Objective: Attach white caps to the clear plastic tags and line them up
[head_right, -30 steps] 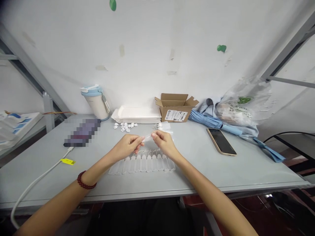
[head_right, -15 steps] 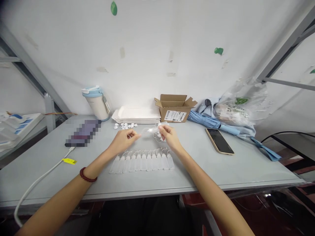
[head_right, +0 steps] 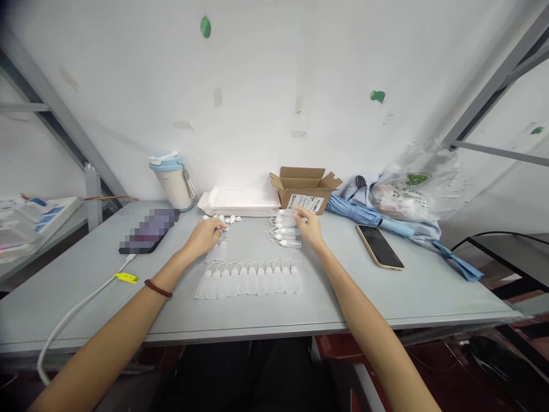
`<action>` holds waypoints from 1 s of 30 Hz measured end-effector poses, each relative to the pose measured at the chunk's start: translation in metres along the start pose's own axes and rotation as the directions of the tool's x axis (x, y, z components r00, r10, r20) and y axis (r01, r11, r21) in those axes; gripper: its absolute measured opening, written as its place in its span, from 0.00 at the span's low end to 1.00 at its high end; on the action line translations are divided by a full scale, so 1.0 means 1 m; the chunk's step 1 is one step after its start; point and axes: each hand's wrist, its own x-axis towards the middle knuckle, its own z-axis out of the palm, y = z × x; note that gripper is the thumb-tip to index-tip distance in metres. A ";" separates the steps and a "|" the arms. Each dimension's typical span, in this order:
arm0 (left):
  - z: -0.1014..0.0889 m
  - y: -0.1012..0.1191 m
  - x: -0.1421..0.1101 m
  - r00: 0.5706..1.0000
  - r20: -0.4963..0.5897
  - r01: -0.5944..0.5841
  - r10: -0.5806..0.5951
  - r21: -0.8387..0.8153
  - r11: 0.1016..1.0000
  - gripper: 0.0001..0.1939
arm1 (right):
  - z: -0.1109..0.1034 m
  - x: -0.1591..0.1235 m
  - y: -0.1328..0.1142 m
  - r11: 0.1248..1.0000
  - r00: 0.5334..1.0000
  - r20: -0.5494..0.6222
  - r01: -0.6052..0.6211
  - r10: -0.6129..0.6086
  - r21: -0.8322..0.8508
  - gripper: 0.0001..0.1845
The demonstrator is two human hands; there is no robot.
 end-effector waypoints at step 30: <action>0.000 -0.005 0.005 0.995 0.087 -0.039 0.043 -0.048 0.998 0.19 | 0.054 -0.048 -0.132 0.854 0.541 0.785 0.520 -0.303 -0.029 0.16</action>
